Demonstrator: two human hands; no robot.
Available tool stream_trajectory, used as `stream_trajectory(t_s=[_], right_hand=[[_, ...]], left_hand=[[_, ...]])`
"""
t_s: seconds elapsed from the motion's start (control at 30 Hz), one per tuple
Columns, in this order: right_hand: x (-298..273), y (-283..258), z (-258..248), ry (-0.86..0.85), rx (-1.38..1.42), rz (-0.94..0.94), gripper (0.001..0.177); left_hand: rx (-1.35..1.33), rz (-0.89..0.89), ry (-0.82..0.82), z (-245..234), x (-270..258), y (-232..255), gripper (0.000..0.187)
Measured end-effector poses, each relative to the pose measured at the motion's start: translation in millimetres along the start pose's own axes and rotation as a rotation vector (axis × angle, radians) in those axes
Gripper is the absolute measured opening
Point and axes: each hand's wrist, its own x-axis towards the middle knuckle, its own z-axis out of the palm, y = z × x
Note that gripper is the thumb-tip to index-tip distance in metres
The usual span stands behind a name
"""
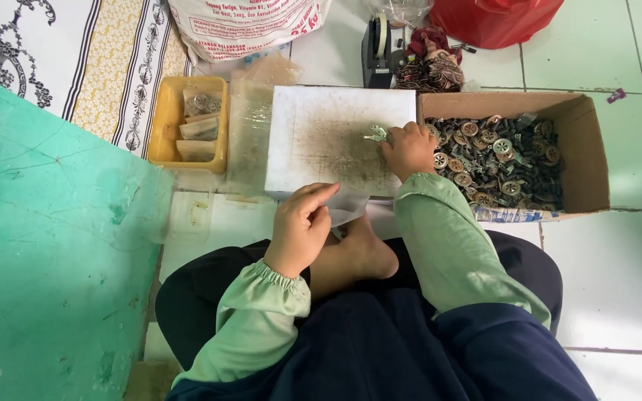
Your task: Packing small decorative metal components from a large box into small plastic bags while sitting on the floor.
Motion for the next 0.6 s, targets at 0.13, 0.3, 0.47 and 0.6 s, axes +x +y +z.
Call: stream_trajectory(t_s=[0.13, 0.3, 0.47, 0.6], right_hand=[[9, 5, 20, 0.028, -0.022, 0.014, 0.029], [10, 13, 21, 0.012, 0.179, 0.064, 0.017], [-4, 11, 1, 0.005, 0.309, 0.077, 0.010], [-46, -24, -67, 0.052, 0.648, 0.080, 0.012]], left_hand=[[-0.004, -0.036, -0.020, -4, 0, -12, 0.045], [0.003, -0.065, -0.026, -2, 0, -21, 0.046], [-0.004, -0.079, -0.034, 4, 0, -20, 0.045], [-0.038, -0.095, -0.003, 8, -3, -22, 0.043]])
